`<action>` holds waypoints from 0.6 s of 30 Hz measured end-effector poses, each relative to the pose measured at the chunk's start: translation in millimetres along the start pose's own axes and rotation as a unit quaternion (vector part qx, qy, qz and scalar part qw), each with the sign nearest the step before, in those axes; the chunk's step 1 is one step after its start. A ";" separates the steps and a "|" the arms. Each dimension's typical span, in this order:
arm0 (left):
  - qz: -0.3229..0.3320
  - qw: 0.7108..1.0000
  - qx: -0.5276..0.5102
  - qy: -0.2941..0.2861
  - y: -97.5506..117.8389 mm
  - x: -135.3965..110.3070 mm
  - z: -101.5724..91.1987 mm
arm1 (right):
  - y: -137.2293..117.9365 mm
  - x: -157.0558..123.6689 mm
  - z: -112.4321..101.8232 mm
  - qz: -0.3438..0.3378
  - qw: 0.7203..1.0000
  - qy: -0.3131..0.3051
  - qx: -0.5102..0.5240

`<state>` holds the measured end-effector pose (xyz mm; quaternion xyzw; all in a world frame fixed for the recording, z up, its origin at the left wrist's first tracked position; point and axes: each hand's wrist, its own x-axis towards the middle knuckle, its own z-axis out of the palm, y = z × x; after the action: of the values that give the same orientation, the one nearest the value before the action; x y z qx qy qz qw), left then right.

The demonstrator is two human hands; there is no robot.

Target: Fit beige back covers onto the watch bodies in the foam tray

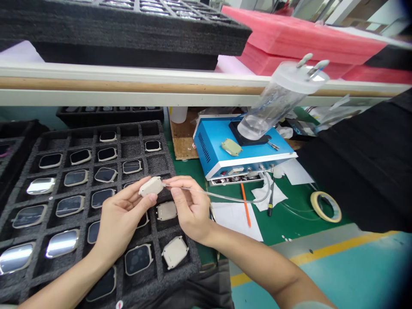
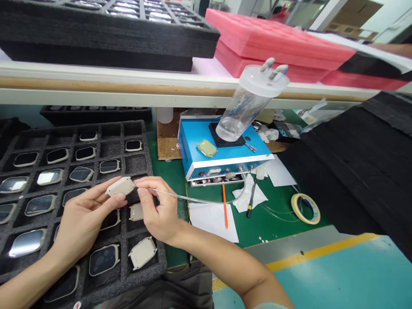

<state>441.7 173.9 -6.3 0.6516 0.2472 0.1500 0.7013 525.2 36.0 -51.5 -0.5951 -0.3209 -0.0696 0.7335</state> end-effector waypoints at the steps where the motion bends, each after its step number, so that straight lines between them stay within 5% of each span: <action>1: 0.000 1.000 -0.001 0.000 -0.2 0.3 0.0 | 0.2 -0.3 0.0 0.000 1.000 0.000 -0.001; 18: 0.005 1.000 -0.006 -0.006 -4.3 0.4 -2.1 | -0.5 0.2 -0.5 0.002 1.000 0.003 -0.010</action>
<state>440.4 175.4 -10.7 0.6497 0.2387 0.1509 0.7058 525.3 35.5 -51.0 -0.6030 -0.3170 -0.0730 0.7284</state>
